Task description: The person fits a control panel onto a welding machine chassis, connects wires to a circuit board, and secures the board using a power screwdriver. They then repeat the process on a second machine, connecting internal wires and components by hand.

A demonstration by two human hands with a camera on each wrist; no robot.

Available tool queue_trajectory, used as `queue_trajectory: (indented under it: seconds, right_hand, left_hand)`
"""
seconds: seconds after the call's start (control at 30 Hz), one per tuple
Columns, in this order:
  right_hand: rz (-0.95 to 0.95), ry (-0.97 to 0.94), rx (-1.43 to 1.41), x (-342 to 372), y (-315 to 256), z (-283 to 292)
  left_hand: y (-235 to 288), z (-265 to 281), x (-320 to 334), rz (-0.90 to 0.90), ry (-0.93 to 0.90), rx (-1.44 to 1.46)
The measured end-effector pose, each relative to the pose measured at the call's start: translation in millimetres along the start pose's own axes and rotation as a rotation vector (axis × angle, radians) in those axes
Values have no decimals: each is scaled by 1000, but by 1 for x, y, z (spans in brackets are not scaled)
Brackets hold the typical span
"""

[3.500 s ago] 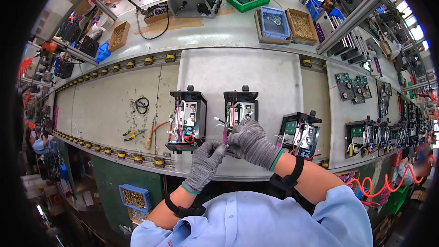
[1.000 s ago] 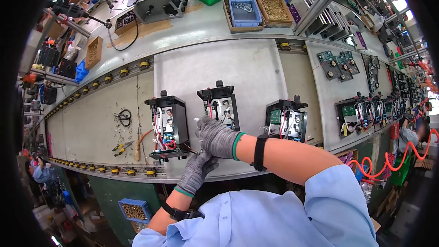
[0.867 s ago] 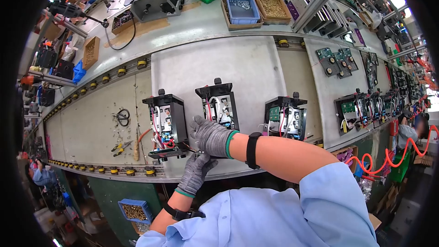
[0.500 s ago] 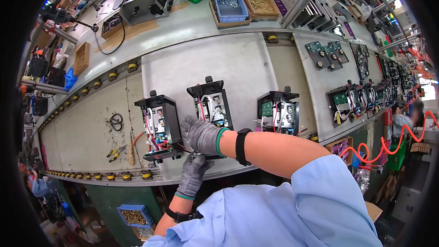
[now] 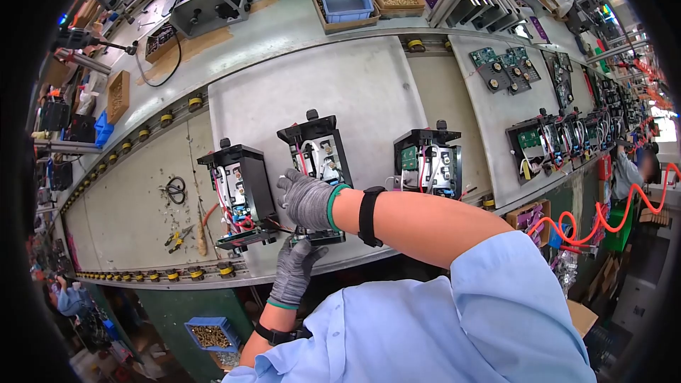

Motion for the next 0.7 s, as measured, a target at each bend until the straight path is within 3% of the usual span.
queue_trajectory:
  seconds: [0.27, 0.33, 0.7]
  right_hand:
    - [17, 62, -13, 1, 2, -4]
    - [-27, 99, -138, -6, 4, -7]
    - [-21, 49, 13, 1, 0, -2]
  left_hand:
    - [0, -1, 2, -12, -10, -5]
    - [0, -1, 2, -14, -11, -2]
    - [3, -3, 3, -17, -13, 43]
Point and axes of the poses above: each hand's wrist, its own x-axis away from the middle knuckle, its own z-axis out of the back of the hand, y = z × x, the point moved 4 cm from there along -x, towards the middle knuckle, and after that the axes turned 8 degrees about -z, right-handed, at the moved point
